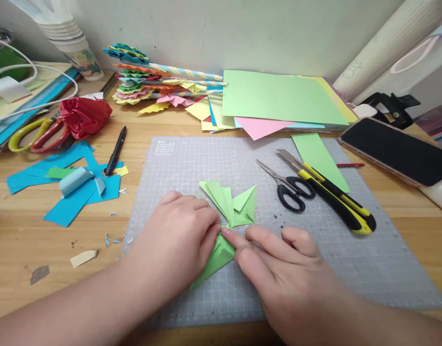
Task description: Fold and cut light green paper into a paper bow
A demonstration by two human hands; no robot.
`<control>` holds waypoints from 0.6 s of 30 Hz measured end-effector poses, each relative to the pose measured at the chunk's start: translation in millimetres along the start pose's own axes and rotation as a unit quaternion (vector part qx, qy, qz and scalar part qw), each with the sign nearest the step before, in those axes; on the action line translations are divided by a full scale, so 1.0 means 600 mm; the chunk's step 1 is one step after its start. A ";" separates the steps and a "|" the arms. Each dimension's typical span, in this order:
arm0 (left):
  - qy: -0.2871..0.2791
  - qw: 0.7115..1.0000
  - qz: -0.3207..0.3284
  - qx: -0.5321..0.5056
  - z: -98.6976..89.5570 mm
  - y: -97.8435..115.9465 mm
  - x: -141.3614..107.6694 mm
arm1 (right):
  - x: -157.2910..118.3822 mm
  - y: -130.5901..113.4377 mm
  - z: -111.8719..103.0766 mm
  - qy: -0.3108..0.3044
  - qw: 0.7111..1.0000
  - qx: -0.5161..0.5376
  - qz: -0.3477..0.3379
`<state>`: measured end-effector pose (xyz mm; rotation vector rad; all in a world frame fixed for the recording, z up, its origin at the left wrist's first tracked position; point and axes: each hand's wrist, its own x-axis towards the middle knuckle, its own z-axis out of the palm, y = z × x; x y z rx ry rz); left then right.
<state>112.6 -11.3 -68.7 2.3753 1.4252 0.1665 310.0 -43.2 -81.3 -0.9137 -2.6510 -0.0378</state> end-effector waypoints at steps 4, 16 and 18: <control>0.000 1.000 -0.001 0.004 0.000 0.001 0.002 | -0.002 -0.003 0.004 0.013 1.000 0.014 0.023; 0.005 0.999 -0.053 -0.010 -0.011 -0.028 -0.013 | 0.004 0.002 0.007 0.021 0.996 0.071 0.054; 0.007 0.999 -0.051 -0.005 -0.012 -0.032 -0.015 | 0.006 0.003 0.006 0.034 0.995 0.078 0.053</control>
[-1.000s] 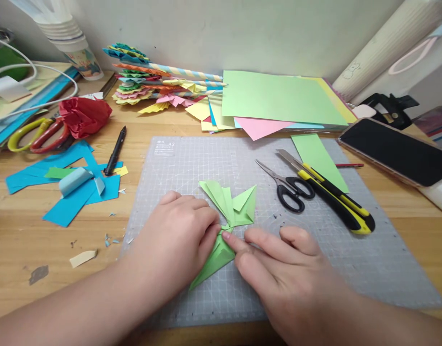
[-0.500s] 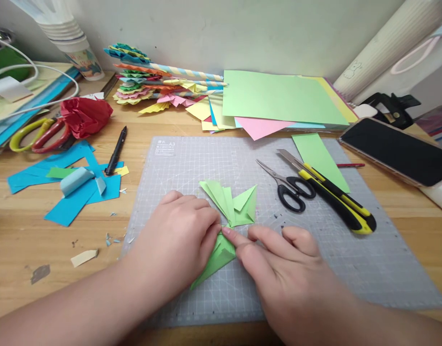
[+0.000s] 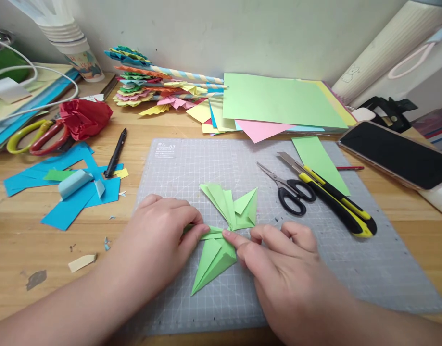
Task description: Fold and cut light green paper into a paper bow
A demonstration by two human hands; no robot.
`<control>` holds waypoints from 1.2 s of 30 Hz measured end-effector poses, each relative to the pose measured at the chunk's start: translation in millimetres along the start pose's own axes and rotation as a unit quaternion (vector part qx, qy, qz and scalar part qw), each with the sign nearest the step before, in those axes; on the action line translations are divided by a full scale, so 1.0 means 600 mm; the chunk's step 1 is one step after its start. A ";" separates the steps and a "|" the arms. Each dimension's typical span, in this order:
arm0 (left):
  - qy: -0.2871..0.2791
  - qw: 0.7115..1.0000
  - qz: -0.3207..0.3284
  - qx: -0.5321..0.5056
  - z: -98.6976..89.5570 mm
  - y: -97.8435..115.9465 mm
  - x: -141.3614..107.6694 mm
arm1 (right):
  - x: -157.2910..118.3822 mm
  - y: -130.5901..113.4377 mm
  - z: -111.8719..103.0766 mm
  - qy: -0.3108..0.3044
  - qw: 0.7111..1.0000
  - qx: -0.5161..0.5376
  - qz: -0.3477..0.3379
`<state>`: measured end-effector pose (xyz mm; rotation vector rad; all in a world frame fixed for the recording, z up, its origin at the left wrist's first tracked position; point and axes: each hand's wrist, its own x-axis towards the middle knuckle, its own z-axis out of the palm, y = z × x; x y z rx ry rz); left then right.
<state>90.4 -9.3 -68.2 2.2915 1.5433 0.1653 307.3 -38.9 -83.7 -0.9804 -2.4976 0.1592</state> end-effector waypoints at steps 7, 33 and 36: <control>-0.011 0.999 0.021 0.026 -0.001 0.000 0.005 | 0.009 -0.005 -0.001 -0.005 0.998 0.033 -0.046; -0.009 0.997 -0.025 -0.076 -0.008 -0.017 0.017 | 0.002 -0.015 0.011 -0.039 0.997 -0.053 -0.039; -0.017 0.997 -0.025 -0.068 -0.007 -0.017 0.018 | -0.001 -0.014 0.009 -0.024 0.999 -0.029 -0.032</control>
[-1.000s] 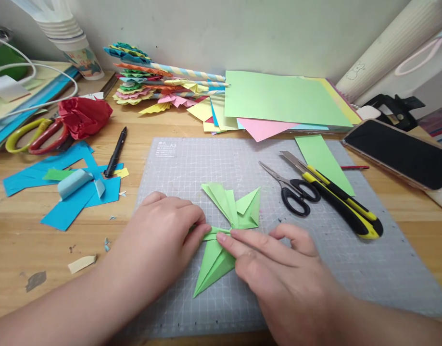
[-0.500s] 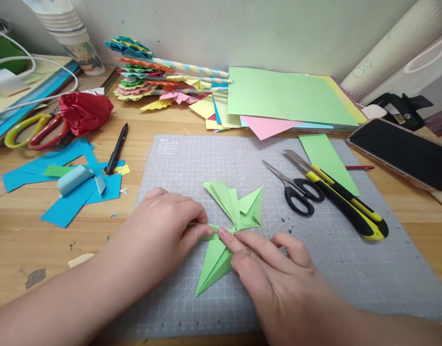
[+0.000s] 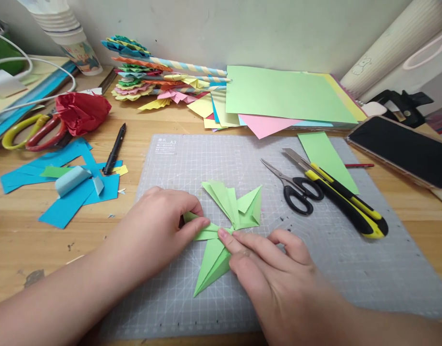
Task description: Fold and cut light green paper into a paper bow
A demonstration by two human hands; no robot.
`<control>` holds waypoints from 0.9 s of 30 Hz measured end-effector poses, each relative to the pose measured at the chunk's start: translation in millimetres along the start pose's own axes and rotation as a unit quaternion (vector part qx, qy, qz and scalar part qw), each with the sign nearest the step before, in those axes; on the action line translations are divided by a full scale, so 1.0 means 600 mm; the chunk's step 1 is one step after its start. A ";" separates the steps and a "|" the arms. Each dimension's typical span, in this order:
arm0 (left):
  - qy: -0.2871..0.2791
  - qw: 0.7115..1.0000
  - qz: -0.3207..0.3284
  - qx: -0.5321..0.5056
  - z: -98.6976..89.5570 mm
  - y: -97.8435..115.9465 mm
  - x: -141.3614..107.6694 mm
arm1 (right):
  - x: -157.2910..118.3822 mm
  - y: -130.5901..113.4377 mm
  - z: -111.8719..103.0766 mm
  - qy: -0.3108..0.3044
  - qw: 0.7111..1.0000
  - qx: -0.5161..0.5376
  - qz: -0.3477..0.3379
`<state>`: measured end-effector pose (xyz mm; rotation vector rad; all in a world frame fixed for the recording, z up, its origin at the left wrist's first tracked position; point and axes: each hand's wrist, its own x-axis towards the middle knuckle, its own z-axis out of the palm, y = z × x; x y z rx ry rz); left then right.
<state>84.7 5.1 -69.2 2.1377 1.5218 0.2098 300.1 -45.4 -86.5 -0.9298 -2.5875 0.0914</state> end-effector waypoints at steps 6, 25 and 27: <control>-0.003 1.000 0.002 0.001 -0.002 0.000 0.001 | 0.001 -0.004 -0.005 0.072 0.996 0.017 0.047; 0.016 0.996 -0.065 0.051 0.000 -0.001 -0.002 | 0.003 0.002 -0.007 -0.036 0.998 -0.057 -0.017; 0.034 0.997 -0.053 0.044 0.002 -0.001 -0.001 | 0.005 0.001 -0.008 -0.039 0.997 -0.065 -0.028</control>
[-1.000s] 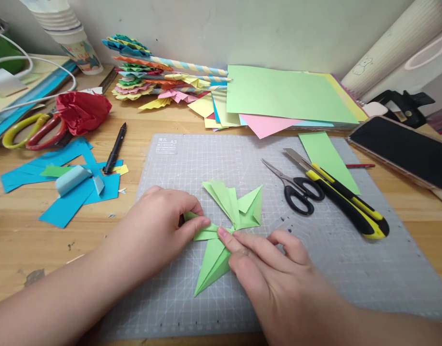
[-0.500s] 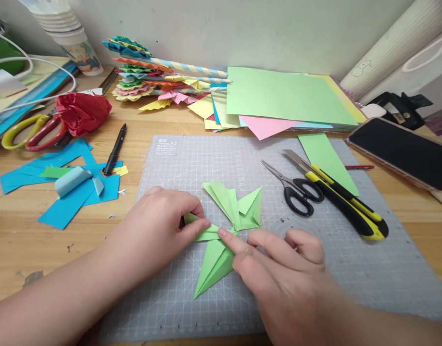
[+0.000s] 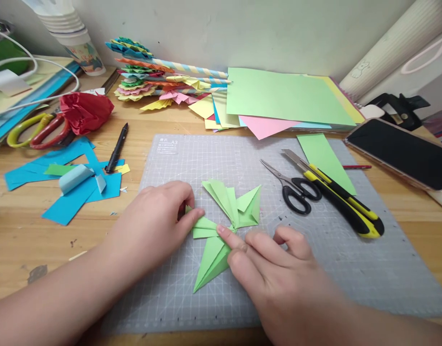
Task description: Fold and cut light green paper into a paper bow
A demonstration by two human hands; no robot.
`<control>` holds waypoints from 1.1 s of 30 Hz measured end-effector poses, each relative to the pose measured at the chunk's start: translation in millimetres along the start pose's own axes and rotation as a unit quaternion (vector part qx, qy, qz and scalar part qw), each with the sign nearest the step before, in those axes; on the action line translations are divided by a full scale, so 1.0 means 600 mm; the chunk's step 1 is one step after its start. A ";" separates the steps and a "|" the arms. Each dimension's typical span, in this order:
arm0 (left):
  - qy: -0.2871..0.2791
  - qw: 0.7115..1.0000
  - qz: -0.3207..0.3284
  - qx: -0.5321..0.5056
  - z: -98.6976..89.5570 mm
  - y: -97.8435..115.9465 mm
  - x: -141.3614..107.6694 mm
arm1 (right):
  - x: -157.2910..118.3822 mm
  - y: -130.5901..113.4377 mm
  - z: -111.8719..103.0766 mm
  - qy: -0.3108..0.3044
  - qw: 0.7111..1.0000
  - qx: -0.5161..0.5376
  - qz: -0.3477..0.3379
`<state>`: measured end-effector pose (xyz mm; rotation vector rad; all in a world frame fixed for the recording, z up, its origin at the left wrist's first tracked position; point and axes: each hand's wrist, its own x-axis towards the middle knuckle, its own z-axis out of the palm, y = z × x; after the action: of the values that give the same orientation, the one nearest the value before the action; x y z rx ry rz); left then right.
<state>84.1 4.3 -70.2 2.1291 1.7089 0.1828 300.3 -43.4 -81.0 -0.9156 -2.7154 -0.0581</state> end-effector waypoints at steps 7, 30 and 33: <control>0.128 0.986 0.079 0.077 0.030 0.029 -0.017 | 0.003 0.001 0.000 0.004 1.000 0.006 -0.015; 0.130 0.985 0.018 0.116 0.054 0.022 -0.033 | -0.004 0.007 0.006 0.004 0.997 0.066 0.026; 0.142 0.984 -0.003 0.112 0.056 0.019 -0.036 | -0.004 0.009 0.007 -0.001 0.997 0.076 0.028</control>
<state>101.0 -26.1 -93.1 2.3528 1.9766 0.3202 304.3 -40.3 -85.8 -0.9460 -2.6506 0.1592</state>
